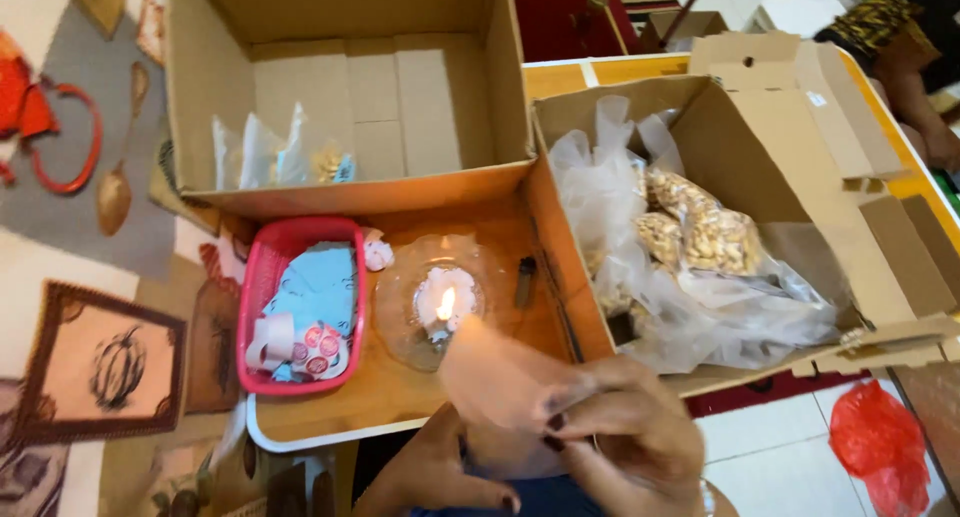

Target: Sealing small plastic bags containing snacks by carefully melting the edges over a candle flame.

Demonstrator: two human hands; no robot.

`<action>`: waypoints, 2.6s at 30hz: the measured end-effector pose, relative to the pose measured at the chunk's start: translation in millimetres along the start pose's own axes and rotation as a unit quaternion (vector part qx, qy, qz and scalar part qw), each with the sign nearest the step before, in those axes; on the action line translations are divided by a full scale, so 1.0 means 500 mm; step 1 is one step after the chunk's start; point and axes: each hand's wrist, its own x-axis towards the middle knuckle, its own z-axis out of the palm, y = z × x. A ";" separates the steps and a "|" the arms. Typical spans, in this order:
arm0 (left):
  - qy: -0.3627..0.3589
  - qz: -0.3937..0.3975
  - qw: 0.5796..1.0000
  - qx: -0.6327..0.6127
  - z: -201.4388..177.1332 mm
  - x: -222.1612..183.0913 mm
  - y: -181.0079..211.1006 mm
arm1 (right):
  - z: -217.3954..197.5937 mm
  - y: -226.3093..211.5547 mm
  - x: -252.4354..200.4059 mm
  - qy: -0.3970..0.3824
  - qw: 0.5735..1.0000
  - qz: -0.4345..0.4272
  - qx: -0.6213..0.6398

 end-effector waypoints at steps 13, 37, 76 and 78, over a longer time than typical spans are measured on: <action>0.136 -0.076 0.986 -0.052 -0.051 -0.244 -0.126 | 0.314 0.110 0.075 -0.220 0.959 0.078 0.160; 0.122 -0.140 0.968 -0.169 -0.076 -0.264 -0.109 | 0.661 0.393 -0.029 -0.414 0.800 0.037 -0.433; 0.140 -0.173 0.944 -0.246 -0.064 -0.254 -0.128 | 0.541 0.291 -0.049 -0.161 0.986 0.031 -0.041; 0.139 -0.149 0.952 -0.228 -0.068 -0.258 -0.143 | 0.522 0.260 -0.051 -0.154 0.988 0.031 0.008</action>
